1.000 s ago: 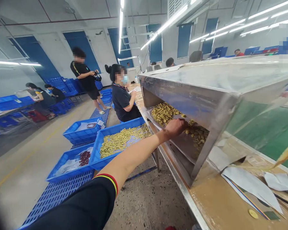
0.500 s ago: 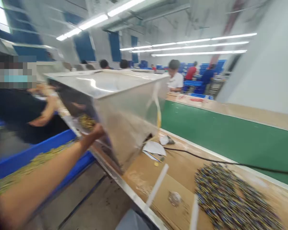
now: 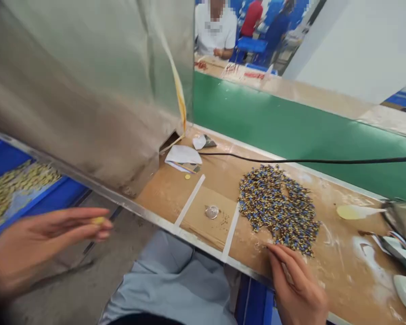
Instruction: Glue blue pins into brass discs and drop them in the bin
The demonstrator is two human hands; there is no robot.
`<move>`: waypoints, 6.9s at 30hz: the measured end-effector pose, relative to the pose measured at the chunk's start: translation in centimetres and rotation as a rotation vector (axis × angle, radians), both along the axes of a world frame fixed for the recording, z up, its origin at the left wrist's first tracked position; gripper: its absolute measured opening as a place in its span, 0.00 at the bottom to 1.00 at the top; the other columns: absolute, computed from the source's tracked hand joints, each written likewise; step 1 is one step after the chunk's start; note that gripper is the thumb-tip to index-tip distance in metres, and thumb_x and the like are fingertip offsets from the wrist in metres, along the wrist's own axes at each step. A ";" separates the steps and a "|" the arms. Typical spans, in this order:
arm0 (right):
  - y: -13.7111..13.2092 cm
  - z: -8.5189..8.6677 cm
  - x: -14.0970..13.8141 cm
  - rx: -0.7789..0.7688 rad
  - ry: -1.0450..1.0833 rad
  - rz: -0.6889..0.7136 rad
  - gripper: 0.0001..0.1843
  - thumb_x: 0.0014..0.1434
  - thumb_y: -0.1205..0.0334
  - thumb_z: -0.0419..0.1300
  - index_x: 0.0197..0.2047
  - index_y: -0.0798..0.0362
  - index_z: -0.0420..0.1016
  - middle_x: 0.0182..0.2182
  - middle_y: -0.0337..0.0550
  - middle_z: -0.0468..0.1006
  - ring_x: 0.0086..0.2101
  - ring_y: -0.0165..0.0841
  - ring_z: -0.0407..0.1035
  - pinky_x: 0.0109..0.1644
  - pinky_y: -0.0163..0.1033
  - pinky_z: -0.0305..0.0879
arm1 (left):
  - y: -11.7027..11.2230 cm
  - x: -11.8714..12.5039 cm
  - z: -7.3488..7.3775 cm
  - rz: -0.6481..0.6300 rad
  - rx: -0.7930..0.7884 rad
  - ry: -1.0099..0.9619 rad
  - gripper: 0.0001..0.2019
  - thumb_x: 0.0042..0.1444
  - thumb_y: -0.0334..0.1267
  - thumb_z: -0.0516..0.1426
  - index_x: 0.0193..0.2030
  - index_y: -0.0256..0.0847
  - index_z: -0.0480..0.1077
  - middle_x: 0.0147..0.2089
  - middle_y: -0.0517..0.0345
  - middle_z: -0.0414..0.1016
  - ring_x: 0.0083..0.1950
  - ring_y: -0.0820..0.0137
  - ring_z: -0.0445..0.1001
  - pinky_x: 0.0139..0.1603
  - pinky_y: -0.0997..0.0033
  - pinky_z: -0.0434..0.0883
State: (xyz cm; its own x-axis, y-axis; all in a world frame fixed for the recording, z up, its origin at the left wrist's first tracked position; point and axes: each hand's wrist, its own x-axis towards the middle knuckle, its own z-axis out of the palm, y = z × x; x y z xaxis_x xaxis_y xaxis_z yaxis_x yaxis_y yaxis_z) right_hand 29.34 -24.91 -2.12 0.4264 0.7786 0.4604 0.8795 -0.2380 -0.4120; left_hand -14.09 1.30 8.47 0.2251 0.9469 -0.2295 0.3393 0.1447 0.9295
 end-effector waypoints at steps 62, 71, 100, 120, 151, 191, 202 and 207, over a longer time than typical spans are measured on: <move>14.1 3.9 -7.6 0.156 -0.015 0.219 0.12 0.76 0.70 0.70 0.54 0.45 0.91 0.49 0.42 0.89 0.49 0.36 0.85 0.57 0.46 0.83 | -3.9 10.1 -9.8 -0.263 -0.436 -0.588 0.15 0.71 0.48 0.74 0.61 0.49 0.87 0.51 0.56 0.94 0.46 0.68 0.92 0.53 0.76 0.88; 14.2 3.7 -7.4 0.163 -0.041 0.174 0.10 0.76 0.69 0.70 0.53 0.46 0.92 0.49 0.43 0.90 0.48 0.36 0.86 0.57 0.45 0.84 | -4.7 10.5 -9.1 -0.226 -0.468 -0.569 0.16 0.70 0.49 0.75 0.61 0.51 0.85 0.51 0.58 0.94 0.50 0.68 0.93 0.55 0.79 0.87; 9.8 4.7 -12.8 0.245 0.617 0.121 0.10 0.74 0.68 0.72 0.53 0.43 0.92 0.50 0.42 0.89 0.51 0.35 0.85 0.53 0.38 0.84 | -5.9 14.1 -7.8 -0.303 -0.448 -0.583 0.12 0.73 0.44 0.72 0.56 0.44 0.79 0.49 0.56 0.93 0.46 0.68 0.91 0.51 0.72 0.86; 8.8 3.8 -10.1 0.292 0.620 0.052 0.08 0.75 0.66 0.72 0.52 0.45 0.92 0.47 0.43 0.88 0.49 0.35 0.83 0.54 0.41 0.82 | -4.0 14.7 -7.7 -0.403 -0.344 -0.414 0.16 0.77 0.54 0.67 0.56 0.44 0.85 0.58 0.52 0.92 0.58 0.59 0.90 0.62 0.64 0.86; 7.6 4.3 -11.2 0.333 0.552 0.174 0.15 0.73 0.73 0.72 0.53 0.42 0.91 0.50 0.42 0.90 0.49 0.36 0.86 0.53 0.43 0.86 | -8.0 15.8 -5.9 -0.365 -0.437 -0.531 0.14 0.74 0.45 0.72 0.63 0.54 0.87 0.57 0.62 0.93 0.56 0.67 0.92 0.59 0.76 0.86; 8.0 5.3 -12.2 0.309 0.275 0.319 0.20 0.70 0.84 0.70 0.57 0.53 0.89 0.52 0.45 0.89 0.51 0.33 0.86 0.58 0.39 0.85 | -8.6 15.4 -4.7 -0.448 0.718 -0.014 0.12 0.83 0.31 0.59 0.69 0.39 0.75 0.56 0.55 0.92 0.51 0.69 0.93 0.56 0.77 0.85; 7.8 4.8 -12.5 0.318 0.201 0.357 0.23 0.71 0.84 0.67 0.61 0.53 0.89 0.53 0.48 0.89 0.52 0.37 0.86 0.58 0.43 0.87 | -8.6 14.8 -4.6 -0.510 0.683 0.055 0.14 0.85 0.33 0.57 0.71 0.40 0.72 0.55 0.52 0.92 0.46 0.63 0.94 0.43 0.69 0.88; 7.5 4.6 -12.5 0.286 0.177 0.359 0.23 0.71 0.83 0.67 0.61 0.52 0.89 0.53 0.49 0.89 0.52 0.38 0.87 0.58 0.44 0.88 | -8.8 14.7 -4.7 -0.533 0.617 0.081 0.20 0.79 0.25 0.60 0.72 0.43 0.72 0.50 0.55 0.92 0.43 0.63 0.93 0.42 0.70 0.85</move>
